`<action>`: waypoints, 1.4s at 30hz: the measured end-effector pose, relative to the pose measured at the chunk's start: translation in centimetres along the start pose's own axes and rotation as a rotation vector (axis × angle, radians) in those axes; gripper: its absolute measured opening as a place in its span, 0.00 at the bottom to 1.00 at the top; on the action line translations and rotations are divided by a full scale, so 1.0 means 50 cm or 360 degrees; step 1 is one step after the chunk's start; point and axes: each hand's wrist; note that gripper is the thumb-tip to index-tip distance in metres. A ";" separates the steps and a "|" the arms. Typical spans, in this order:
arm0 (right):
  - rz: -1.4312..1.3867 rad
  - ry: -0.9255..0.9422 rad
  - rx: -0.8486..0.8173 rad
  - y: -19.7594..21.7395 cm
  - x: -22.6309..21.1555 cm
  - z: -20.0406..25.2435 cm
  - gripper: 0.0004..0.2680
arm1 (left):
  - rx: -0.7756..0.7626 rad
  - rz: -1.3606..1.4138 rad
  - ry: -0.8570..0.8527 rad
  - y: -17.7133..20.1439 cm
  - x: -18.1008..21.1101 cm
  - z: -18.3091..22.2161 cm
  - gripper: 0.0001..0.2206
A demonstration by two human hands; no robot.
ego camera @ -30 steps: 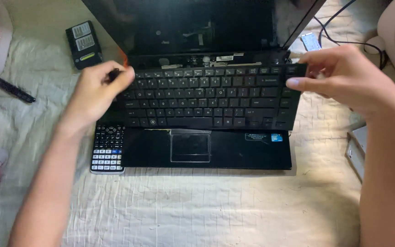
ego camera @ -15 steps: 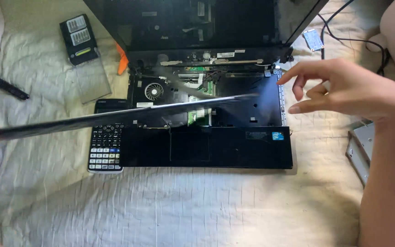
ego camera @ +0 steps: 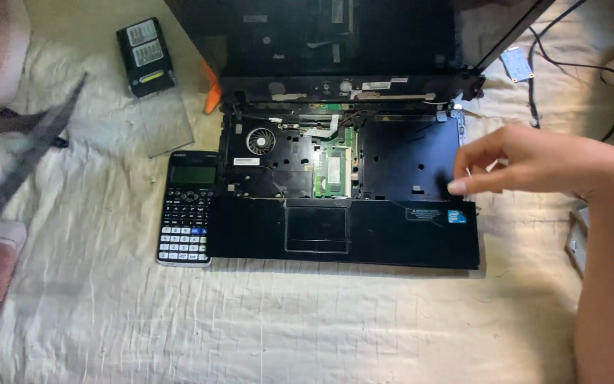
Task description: Disassembling a laptop by removing the keyboard, internal plastic frame, and RAM module using hands and a prying tool.
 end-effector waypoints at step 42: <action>-0.0517 -0.0092 0.0540 -0.030 0.103 -0.134 0.15 | -0.0637 0.0478 -0.1280 -0.274 0.364 -0.447 0.30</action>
Point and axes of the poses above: each hand's wrist, its own z-axis away from the middle knuckle, its own y-axis out of the back of the hand, x = y × z, and after that the axes turned 15 degrees about -y, right-handed
